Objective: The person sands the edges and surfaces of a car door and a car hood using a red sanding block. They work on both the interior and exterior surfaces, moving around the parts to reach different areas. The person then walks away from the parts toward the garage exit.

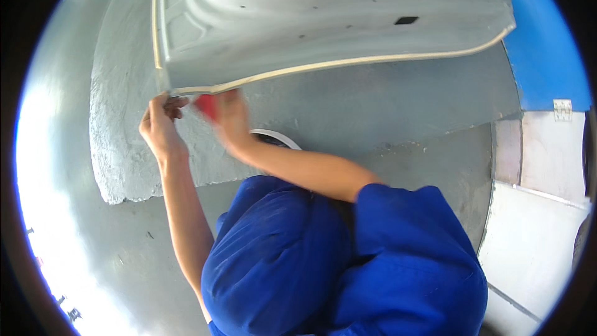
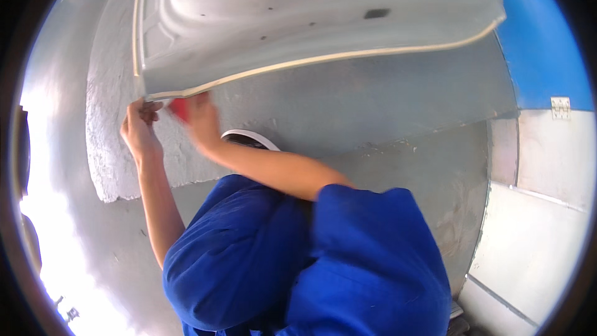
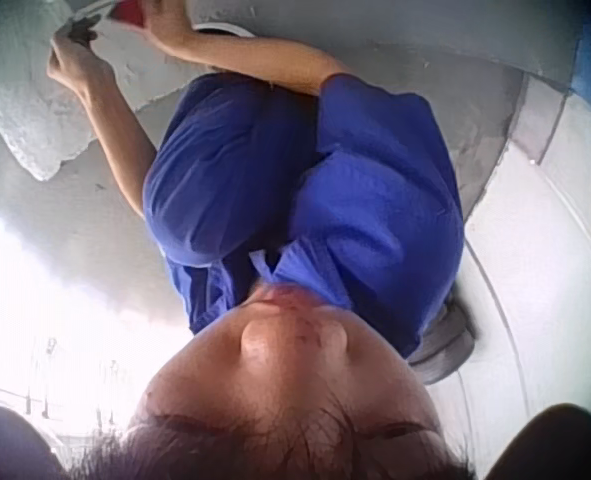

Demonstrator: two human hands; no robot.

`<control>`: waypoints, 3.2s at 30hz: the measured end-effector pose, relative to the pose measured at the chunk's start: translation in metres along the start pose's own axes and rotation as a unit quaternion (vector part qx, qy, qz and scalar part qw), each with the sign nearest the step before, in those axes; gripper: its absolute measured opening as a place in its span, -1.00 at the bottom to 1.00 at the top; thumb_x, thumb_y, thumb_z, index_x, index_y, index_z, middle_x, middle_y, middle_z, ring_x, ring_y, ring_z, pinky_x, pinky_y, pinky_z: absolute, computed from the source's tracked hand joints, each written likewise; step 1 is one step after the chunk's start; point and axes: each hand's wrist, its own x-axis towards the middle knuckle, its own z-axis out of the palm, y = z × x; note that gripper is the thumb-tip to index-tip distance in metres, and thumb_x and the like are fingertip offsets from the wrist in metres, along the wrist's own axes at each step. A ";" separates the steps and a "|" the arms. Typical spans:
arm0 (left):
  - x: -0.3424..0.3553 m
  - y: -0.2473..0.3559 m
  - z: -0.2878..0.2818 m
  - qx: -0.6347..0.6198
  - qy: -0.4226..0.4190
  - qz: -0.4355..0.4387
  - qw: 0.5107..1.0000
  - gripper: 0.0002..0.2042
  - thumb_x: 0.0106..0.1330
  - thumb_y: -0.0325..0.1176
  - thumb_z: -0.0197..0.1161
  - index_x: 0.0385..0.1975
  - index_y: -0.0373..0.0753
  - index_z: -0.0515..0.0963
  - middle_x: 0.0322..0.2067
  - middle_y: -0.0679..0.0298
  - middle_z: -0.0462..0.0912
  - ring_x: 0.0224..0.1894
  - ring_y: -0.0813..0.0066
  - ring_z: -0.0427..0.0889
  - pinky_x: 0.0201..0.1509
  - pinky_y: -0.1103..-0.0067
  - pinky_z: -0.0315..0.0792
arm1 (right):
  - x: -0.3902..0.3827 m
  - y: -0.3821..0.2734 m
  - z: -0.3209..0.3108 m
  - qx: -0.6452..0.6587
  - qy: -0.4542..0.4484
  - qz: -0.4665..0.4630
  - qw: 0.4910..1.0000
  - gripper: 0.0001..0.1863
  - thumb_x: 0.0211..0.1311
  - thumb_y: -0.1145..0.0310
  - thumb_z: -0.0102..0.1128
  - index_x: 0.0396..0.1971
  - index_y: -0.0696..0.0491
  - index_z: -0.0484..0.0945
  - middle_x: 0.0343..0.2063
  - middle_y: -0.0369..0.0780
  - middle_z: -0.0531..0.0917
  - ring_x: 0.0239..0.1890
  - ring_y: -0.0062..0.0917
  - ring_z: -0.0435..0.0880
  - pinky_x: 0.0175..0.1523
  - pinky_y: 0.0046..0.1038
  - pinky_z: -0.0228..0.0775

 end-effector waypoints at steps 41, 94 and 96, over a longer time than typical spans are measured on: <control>0.015 0.002 0.002 0.057 -0.030 -0.064 0.996 -0.54 0.46 -0.09 0.17 -0.72 -0.03 0.25 -0.75 0.52 0.08 -0.69 0.70 0.00 -0.59 0.62 -0.09 | 0.020 -0.031 -0.059 0.028 0.202 0.105 0.973 -0.36 0.39 -0.26 0.05 -0.17 0.14 0.55 -0.38 -0.24 0.61 -0.37 -0.51 0.53 -0.31 -0.41 0.39; -0.007 -0.002 0.013 -0.054 -0.045 -0.016 0.997 -0.57 0.46 -0.25 -0.01 -0.22 -0.62 0.61 -0.31 -0.12 0.73 -0.29 0.13 0.76 -0.03 0.34 0.61 | 0.108 -0.103 -0.005 -0.369 -0.114 -0.536 0.751 -0.84 -0.06 0.37 0.34 -0.43 -0.06 0.58 -0.58 -0.35 0.62 -0.57 -0.42 0.66 -0.57 -0.39 0.44; -0.007 -0.001 0.011 -0.063 -0.053 -0.017 0.996 -0.57 0.45 -0.26 -0.02 -0.23 -0.60 0.63 -0.32 -0.12 0.73 -0.29 0.12 0.76 -0.02 0.33 0.62 | 0.102 -0.105 -0.005 -0.384 -0.117 -0.531 0.747 -0.86 0.00 0.39 0.33 -0.38 -0.06 0.62 -0.56 -0.33 0.65 -0.57 -0.39 0.67 -0.57 -0.36 0.46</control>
